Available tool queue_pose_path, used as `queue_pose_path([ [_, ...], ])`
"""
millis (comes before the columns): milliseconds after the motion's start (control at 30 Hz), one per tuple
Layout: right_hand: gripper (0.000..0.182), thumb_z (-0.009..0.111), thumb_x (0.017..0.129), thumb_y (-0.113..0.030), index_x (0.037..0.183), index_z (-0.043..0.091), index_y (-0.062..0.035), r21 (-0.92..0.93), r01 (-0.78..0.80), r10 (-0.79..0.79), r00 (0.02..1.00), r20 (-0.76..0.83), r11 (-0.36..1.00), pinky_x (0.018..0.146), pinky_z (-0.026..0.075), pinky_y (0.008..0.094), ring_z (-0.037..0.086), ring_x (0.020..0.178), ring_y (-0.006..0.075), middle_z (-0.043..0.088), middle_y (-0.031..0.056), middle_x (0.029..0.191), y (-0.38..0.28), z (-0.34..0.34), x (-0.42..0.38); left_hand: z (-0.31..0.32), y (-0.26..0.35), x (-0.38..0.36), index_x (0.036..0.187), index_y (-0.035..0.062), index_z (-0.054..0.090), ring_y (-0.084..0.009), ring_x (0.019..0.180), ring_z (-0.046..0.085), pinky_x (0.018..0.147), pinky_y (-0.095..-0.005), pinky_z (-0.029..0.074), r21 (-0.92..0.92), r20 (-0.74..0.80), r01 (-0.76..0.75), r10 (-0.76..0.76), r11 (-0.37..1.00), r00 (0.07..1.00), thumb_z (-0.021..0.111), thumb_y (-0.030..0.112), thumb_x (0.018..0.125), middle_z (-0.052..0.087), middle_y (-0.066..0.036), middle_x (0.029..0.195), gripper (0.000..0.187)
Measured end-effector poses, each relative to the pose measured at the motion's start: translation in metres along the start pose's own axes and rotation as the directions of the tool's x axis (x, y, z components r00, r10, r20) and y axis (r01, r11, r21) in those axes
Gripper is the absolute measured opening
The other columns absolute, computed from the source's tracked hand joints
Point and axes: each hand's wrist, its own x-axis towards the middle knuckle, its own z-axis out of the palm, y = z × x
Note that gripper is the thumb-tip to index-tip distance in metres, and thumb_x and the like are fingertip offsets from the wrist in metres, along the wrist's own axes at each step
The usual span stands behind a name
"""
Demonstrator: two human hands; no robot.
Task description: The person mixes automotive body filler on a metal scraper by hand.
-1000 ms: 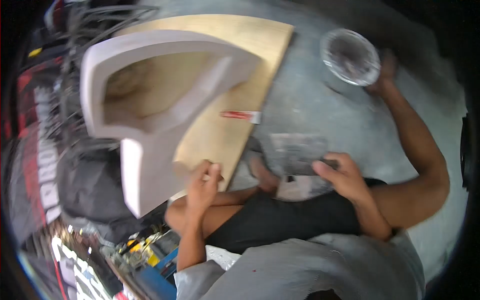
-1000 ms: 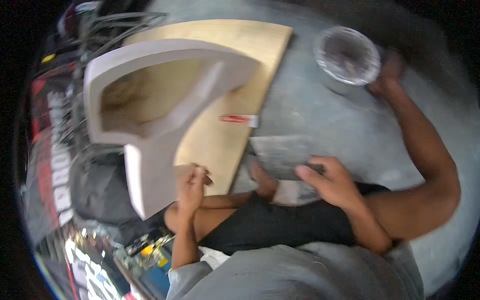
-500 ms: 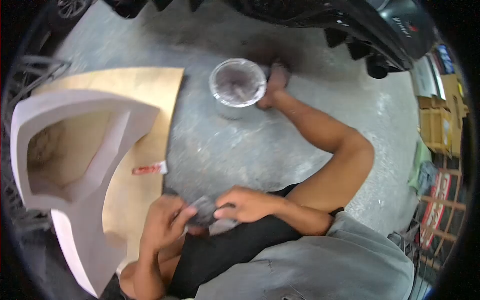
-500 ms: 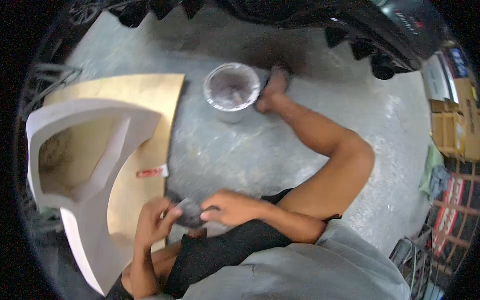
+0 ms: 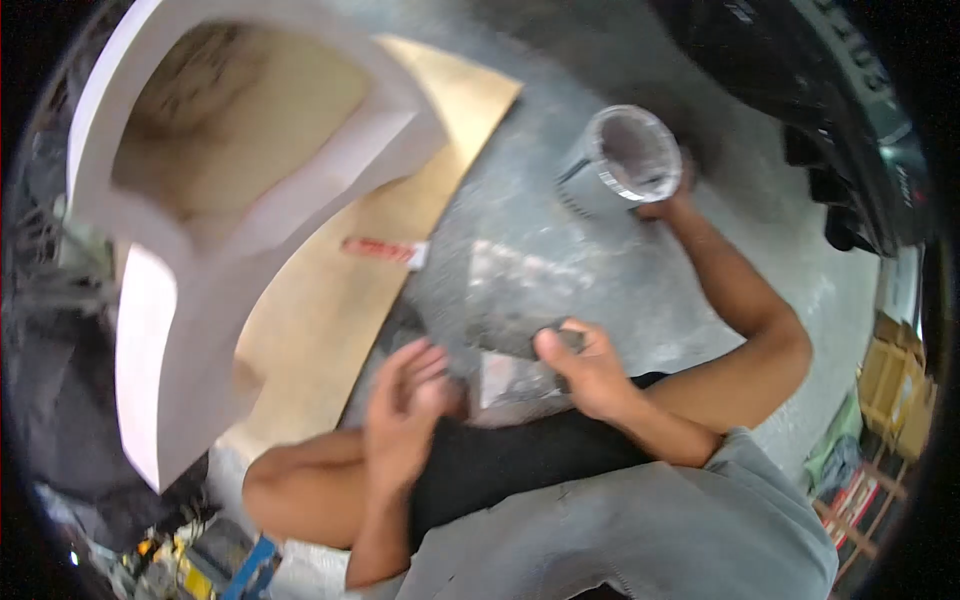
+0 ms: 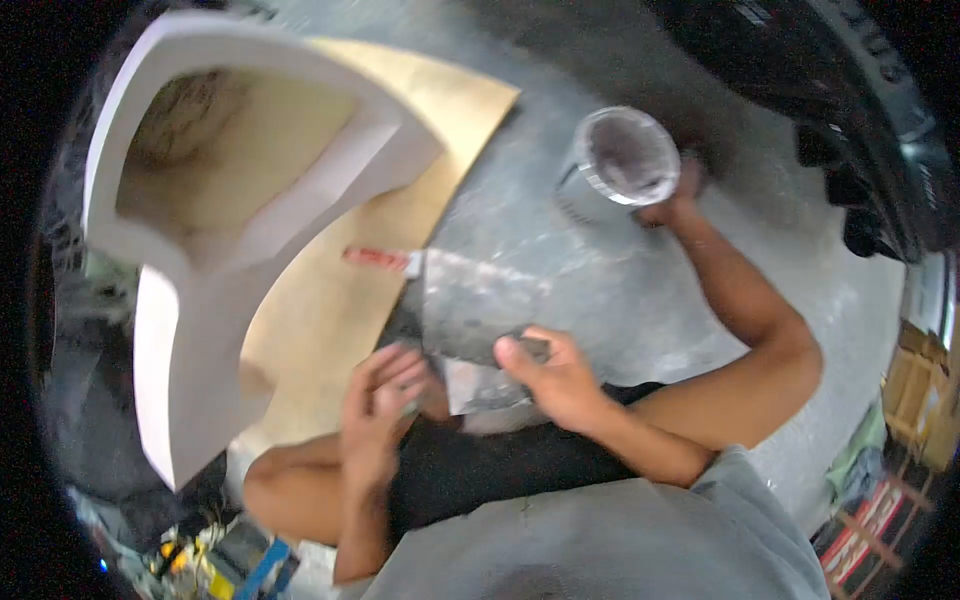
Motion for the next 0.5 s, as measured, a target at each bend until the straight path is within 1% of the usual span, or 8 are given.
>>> queue_pose_path([
  [133,0.030,0.063,0.102,-0.030,0.102,0.070,0.0001,-0.029,-0.028,0.030,0.999,0.040,0.999,0.074,0.047,0.0249,0.055,0.084,0.0050,0.066,-0.0020,0.091,0.013,0.034,-0.004,0.020,-0.013,0.004,0.134,-0.0009,0.052,-0.0115,0.109,0.058,0.094,-0.0272,0.047,-0.305,-0.025,0.001,-0.009,0.952,1.000,0.065,0.015,0.100,0.063,-0.008,0.124,0.041],
  [167,0.030,0.063,0.102,-0.029,0.103,0.070,0.0007,-0.140,-0.031,0.041,0.997,0.064,0.990,0.076,0.047,0.0253,0.055,0.086,0.0052,0.067,-0.0019,0.093,0.013,0.031,-0.004,0.029,-0.014,0.007,0.124,-0.0002,0.059,-0.0073,0.101,0.059,0.089,-0.0250,0.048,-0.330,-0.100,-0.035,0.002,0.943,0.995,0.063,0.013,0.101,0.066,-0.005,0.116,0.027],
  [200,0.030,0.062,0.102,-0.028,0.104,0.069,0.0014,-0.261,-0.027,0.049,0.995,0.081,0.965,0.078,0.048,0.0257,0.055,0.087,0.0054,0.067,-0.0018,0.094,0.015,0.035,-0.005,0.023,-0.016,0.008,0.124,-0.0002,0.059,-0.0073,0.101,0.059,0.089,-0.0250,0.048,-0.333,-0.094,-0.027,-0.004,0.942,0.996,0.063,0.013,0.101,0.066,-0.005,0.116,0.027],
  [233,0.030,0.062,0.102,-0.028,0.104,0.069,0.0014,-0.263,-0.036,0.058,0.996,0.075,0.964,0.078,0.048,0.0257,0.055,0.087,0.0054,0.067,-0.0018,0.094,0.015,0.039,-0.006,0.016,-0.017,0.009,0.119,0.0006,0.061,-0.0072,0.099,0.059,0.088,-0.0251,0.048,-0.382,-0.135,-0.044,-0.008,0.923,0.991,0.063,0.013,0.101,0.067,-0.004,0.111,0.022],
  [300,0.034,0.065,0.100,-0.031,0.112,0.069,0.0009,-0.381,-0.069,0.132,0.981,0.142,0.922,0.085,0.049,0.0284,0.061,0.095,0.0113,0.069,0.0028,0.104,0.014,0.048,-0.002,0.002,-0.019,0.010,0.106,0.0034,0.065,-0.0096,0.093,0.062,0.086,-0.0285,0.051,-0.466,-0.205,-0.075,-0.025,0.882,0.978,0.062,0.012,0.101,0.068,-0.004,0.101,0.010],
  [333,0.034,0.065,0.100,-0.031,0.112,0.069,0.0009,-0.392,-0.060,0.127,0.981,0.148,0.918,0.085,0.049,0.0284,0.061,0.095,0.0113,0.069,0.0028,0.104,0.015,0.053,0.000,-0.006,-0.017,0.011,0.106,0.0034,0.065,-0.0096,0.093,0.062,0.086,-0.0285,0.051,-0.473,-0.209,-0.087,-0.016,0.877,0.978,0.062,0.012,0.101,0.068,-0.004,0.101,0.010],
  [400,0.038,0.064,0.100,-0.032,0.117,0.068,0.0020,-0.333,0.060,-0.018,0.992,0.128,0.941,0.089,0.047,0.0281,0.059,0.098,0.0119,0.069,0.0038,0.107,0.020,0.057,0.000,-0.020,-0.014,0.013,0.110,0.0047,0.062,-0.0183,0.104,0.063,0.096,-0.0360,0.049,-0.641,-0.255,-0.105,-0.082,0.760,0.963,0.061,0.015,0.101,0.067,-0.006,0.110,0.014],
  [500,0.037,0.060,0.103,-0.030,0.123,0.066,0.0005,-0.316,0.075,-0.067,0.997,0.033,0.946,0.087,0.047,0.0258,0.057,0.094,0.0086,0.068,0.0022,0.104,0.010,0.051,0.009,-0.038,-0.001,0.013,0.111,0.0052,0.061,-0.0197,0.104,0.064,0.095,-0.0394,0.052,-0.615,-0.368,-0.229,-0.018,0.754,0.930,0.063,0.014,0.100,0.066,-0.008,0.112,0.014],
])
